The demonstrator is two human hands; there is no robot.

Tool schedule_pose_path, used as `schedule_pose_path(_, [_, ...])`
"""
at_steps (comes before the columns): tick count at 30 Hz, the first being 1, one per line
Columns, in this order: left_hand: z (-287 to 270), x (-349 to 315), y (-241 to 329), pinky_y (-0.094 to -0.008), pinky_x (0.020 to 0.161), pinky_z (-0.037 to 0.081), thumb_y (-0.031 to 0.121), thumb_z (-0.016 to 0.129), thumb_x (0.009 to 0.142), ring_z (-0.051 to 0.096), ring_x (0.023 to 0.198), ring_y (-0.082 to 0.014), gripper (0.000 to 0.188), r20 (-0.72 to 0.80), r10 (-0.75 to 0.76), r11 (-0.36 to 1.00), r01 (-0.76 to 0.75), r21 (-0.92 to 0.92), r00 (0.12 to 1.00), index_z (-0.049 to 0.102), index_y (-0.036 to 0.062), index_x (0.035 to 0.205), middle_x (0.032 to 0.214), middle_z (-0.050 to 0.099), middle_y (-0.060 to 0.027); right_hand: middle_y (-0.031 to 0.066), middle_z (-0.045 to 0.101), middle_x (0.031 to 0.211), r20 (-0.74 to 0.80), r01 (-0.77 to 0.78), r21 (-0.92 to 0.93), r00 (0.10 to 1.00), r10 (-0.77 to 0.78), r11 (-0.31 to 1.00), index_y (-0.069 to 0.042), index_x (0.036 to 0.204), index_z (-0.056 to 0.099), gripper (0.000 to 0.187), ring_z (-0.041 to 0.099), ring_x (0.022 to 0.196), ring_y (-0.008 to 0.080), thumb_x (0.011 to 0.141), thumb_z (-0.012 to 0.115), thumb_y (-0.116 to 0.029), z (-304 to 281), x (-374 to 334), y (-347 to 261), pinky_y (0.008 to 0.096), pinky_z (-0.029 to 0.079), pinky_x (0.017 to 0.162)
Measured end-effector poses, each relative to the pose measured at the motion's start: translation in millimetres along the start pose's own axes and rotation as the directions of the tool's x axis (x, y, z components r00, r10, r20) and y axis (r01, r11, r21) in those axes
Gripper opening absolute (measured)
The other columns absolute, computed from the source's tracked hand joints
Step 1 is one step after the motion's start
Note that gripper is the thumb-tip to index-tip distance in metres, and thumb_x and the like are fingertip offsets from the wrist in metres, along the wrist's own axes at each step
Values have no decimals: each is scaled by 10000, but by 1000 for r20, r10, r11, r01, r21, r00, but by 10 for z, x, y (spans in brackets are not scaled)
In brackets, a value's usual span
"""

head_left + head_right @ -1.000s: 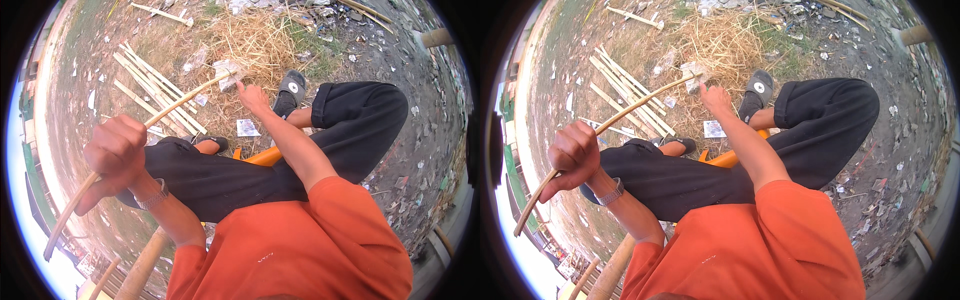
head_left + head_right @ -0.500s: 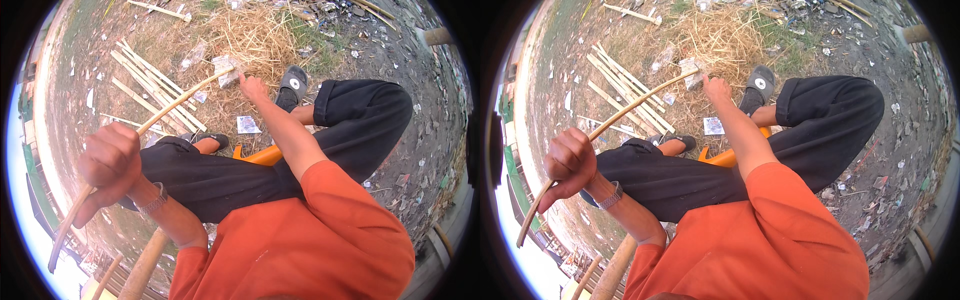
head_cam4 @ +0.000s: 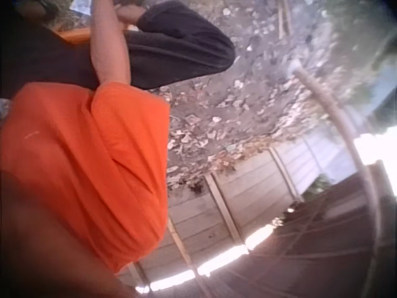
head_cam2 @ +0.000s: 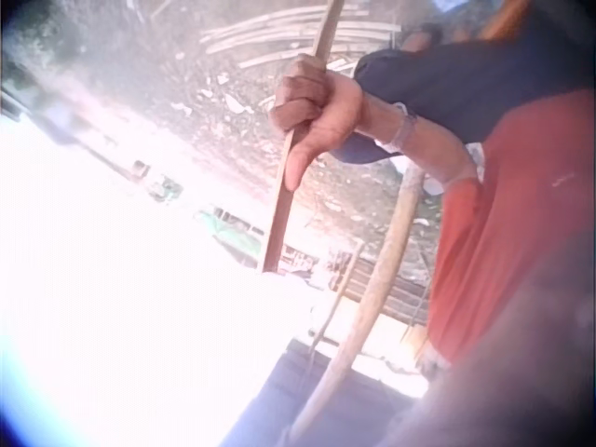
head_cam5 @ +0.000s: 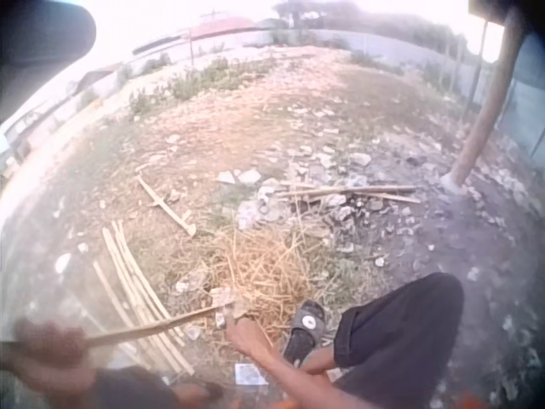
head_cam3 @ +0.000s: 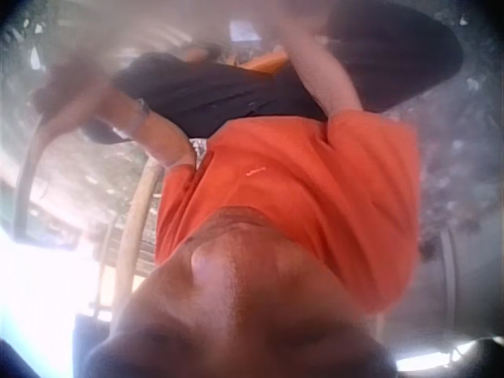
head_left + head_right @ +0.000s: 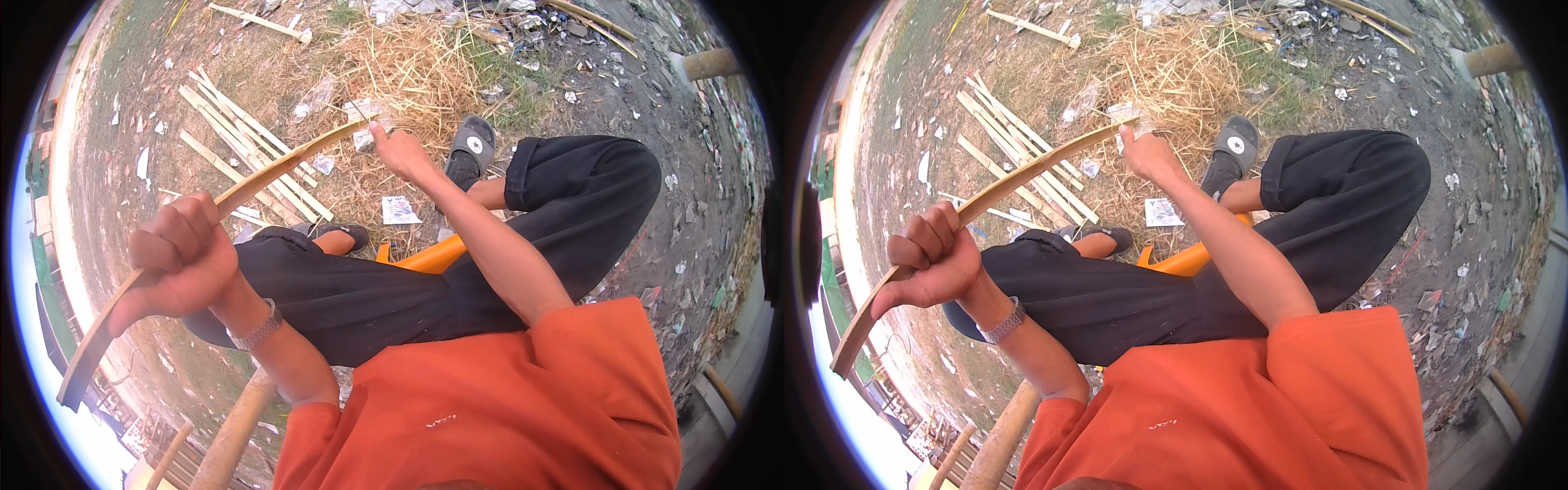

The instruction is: The person sits on a small stool outdoors and uses a green-handled knife to shave and smooth a long, thin bamboo stick. They hold the stick with their left hand and repeatedly scrape its surface with the knife in their right hand, rotating the stick to work on different sides.

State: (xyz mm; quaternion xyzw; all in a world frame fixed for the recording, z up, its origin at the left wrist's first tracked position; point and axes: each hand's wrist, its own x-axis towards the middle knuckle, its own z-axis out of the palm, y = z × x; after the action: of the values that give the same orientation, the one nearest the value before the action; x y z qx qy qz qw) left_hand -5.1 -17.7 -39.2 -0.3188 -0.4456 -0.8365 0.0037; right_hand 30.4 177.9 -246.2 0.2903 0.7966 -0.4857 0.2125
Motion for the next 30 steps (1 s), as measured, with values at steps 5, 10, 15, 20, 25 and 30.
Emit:
schedule_pose_path(5, [141, -14, -23, -270, 458, 78, 824, 296, 745, 63, 462, -76, 702, -296, 63, 990, -22, 139, 953, 202, 153, 563, 493, 127, 48, 305, 601, 678, -76, 240, 179, 970, -229, 954, 78, 679, 629, 732, 617, 702, 438, 960, 260, -489, 216, -552, -231, 501, 471, 718])
schedule_pose_path(10, [309, -6, -53, -264, 451, 82, 823, 285, 753, 66, 455, -76, 700, -404, 159, 955, -36, 295, 901, 191, 155, 566, 484, 131, 45, 268, 521, 564, -248, 249, 123, 945, -213, 961, 72, 617, 534, 671, 507, 518, 393, 967, 318, -457, 485, -440, -166, 483, 415, 599])
schedule_pose_path(15, [413, -54, -99, -262, 449, 85, 818, 267, 766, 69, 450, -76, 694, -443, 216, 917, -26, 397, 870, 182, 158, 569, 480, 136, 45, 268, 525, 565, -215, 306, 209, 941, -262, 929, 60, 634, 549, 644, 533, 538, 406, 970, 323, -440, 479, -524, -208, 491, 422, 605])
schedule_pose_path(20, [472, 1, -111, -260, 454, 86, 823, 249, 766, 71, 448, -74, 695, -461, 221, 907, -7, 421, 859, 173, 161, 570, 477, 135, 45, 272, 518, 569, -214, 237, 112, 954, -209, 965, 66, 645, 557, 637, 519, 530, 403, 968, 334, -436, 507, -373, -32, 497, 417, 606])
schedule_pose_path(25, [492, -12, -112, -257, 460, 102, 827, 307, 748, 88, 450, -79, 692, -501, 242, 894, 11, 449, 831, 175, 173, 564, 486, 139, 42, 271, 528, 569, -251, 403, 147, 899, -360, 903, 57, 667, 569, 645, 509, 538, 415, 967, 315, -454, 450, -588, -272, 506, 412, 612])
schedule_pose_path(30, [474, 72, -137, -255, 461, 102, 824, 303, 752, 87, 451, -82, 691, -499, 271, 875, 5, 484, 823, 173, 175, 556, 483, 141, 42, 271, 495, 565, -154, 221, 183, 969, -194, 958, 67, 633, 518, 641, 483, 525, 404, 968, 328, -446, 516, -296, -24, 483, 391, 580])
